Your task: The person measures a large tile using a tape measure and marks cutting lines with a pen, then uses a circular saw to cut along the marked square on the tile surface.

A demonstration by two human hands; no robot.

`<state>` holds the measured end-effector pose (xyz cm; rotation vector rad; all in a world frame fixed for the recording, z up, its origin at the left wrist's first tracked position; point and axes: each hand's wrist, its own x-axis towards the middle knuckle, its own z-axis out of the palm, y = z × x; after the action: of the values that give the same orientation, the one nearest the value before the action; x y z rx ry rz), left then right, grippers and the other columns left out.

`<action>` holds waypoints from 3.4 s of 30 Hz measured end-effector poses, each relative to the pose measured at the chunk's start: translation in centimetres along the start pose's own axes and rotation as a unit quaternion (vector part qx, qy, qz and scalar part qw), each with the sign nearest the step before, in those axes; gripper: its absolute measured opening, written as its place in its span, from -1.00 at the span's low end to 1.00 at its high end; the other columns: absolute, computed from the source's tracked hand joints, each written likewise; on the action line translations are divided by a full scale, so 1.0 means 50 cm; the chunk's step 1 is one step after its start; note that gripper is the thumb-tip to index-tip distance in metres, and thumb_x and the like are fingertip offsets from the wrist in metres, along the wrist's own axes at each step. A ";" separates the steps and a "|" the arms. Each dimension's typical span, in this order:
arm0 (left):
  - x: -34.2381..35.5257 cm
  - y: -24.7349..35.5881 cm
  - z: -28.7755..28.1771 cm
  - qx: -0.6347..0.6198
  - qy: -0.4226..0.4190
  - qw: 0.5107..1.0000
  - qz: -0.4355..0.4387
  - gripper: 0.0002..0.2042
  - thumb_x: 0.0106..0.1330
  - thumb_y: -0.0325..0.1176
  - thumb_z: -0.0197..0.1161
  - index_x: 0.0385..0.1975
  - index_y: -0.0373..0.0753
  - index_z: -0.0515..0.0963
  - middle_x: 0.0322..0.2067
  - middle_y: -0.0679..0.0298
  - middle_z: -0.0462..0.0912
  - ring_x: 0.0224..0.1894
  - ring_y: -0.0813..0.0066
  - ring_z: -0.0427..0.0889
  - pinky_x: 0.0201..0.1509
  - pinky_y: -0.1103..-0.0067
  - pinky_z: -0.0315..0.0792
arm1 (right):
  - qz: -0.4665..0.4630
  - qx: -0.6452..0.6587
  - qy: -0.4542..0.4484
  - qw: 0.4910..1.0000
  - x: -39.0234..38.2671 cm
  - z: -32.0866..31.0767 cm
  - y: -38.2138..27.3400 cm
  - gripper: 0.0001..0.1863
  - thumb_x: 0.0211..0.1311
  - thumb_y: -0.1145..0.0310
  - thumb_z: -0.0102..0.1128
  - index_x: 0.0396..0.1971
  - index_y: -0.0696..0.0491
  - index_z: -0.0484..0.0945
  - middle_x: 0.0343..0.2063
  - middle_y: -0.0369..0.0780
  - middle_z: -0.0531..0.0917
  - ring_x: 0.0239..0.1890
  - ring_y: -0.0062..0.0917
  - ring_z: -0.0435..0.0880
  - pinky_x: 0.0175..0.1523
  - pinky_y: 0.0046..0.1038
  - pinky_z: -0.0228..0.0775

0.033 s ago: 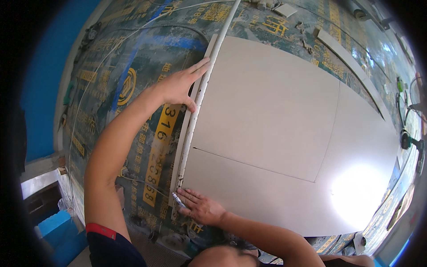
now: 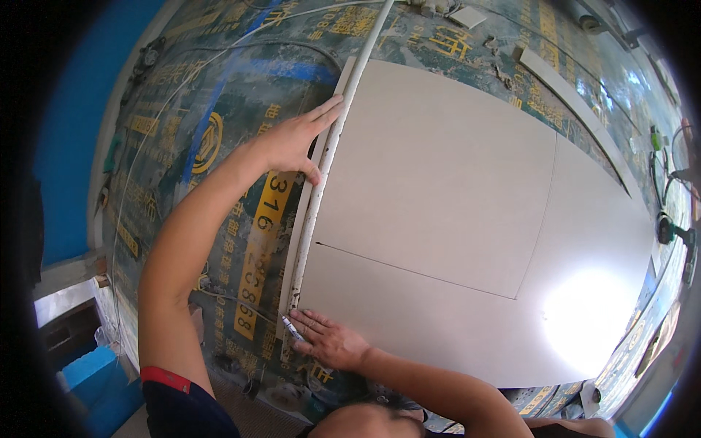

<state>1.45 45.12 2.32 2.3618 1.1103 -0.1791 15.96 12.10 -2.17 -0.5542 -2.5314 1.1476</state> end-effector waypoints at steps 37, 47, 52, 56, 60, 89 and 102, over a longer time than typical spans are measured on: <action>0.005 -0.018 0.020 0.056 0.068 0.995 0.050 0.21 -0.37 -0.35 0.63 0.40 -0.28 -0.03 0.44 0.17 -0.04 0.38 0.16 0.21 0.39 0.44 0.26 | 0.095 0.051 0.247 0.963 -0.023 -0.188 0.062 -0.51 0.02 0.40 0.32 0.04 0.05 0.51 0.08 0.00 0.50 0.08 -0.10 0.52 0.09 -0.21 0.45; -0.006 -0.016 0.010 0.049 0.062 0.996 0.051 0.23 -0.43 -0.29 0.65 0.39 -0.35 0.01 0.43 0.06 -0.05 0.39 0.13 0.18 0.42 0.47 0.19 | 0.124 -0.097 0.377 0.913 0.109 -0.416 0.269 -0.59 0.32 0.33 0.15 0.11 0.16 0.44 -0.04 0.03 0.55 -0.03 -0.09 0.55 0.06 -0.26 0.40; 0.013 0.001 0.001 0.061 0.040 0.996 0.044 0.25 -0.43 -0.26 0.65 0.38 -0.40 -0.02 0.43 0.01 -0.08 0.44 0.09 0.05 0.47 0.43 0.10 | 0.185 -0.106 0.383 0.899 0.134 -0.451 0.343 -0.53 0.36 0.25 0.10 0.18 0.15 0.38 0.01 0.03 0.55 0.06 -0.06 0.53 0.13 -0.24 0.38; 0.007 -0.003 0.007 0.062 0.031 0.997 0.029 0.27 -0.44 -0.22 0.66 0.39 -0.39 -0.02 0.44 0.02 -0.10 0.46 0.09 -0.02 0.49 0.37 0.04 | 0.153 -0.090 0.407 0.896 0.148 -0.443 0.390 -0.51 0.37 0.23 0.07 0.20 0.14 0.34 0.03 0.06 0.52 0.09 -0.01 0.49 0.17 -0.21 0.34; -0.009 0.012 -0.009 0.057 0.013 0.998 0.012 0.27 -0.43 -0.21 0.66 0.39 -0.38 -0.02 0.45 0.05 -0.11 0.47 0.08 -0.04 0.51 0.36 0.00 | 0.180 -0.114 0.390 0.896 0.164 -0.444 0.393 -0.55 0.38 0.24 0.03 0.18 0.13 0.36 0.09 0.08 0.47 0.19 0.01 0.39 0.27 -0.17 0.25; 0.006 0.003 -0.003 0.063 0.029 0.997 0.031 0.29 -0.46 -0.14 0.67 0.39 -0.37 0.00 0.42 0.00 -0.01 0.46 0.06 -0.02 0.50 0.34 0.01 | 0.193 -0.123 0.392 0.891 0.228 -0.512 0.443 -0.61 0.31 0.30 0.05 0.06 0.16 0.42 -0.10 0.04 0.54 0.03 -0.03 0.45 0.17 -0.17 0.28; 0.010 -0.012 0.017 0.062 0.070 0.994 0.061 0.28 -0.48 -0.33 0.66 0.39 -0.36 -0.03 0.42 0.03 -0.03 0.43 0.11 0.08 0.49 0.42 0.08 | 0.241 -0.057 0.294 0.923 0.165 -0.334 0.194 -0.58 0.31 0.35 0.08 0.11 0.21 0.37 -0.01 0.12 0.49 0.17 0.10 0.37 0.27 -0.07 0.21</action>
<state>1.40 45.37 1.19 2.5787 1.0399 -0.0409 17.94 32.61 1.93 -1.3784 -1.9859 0.7972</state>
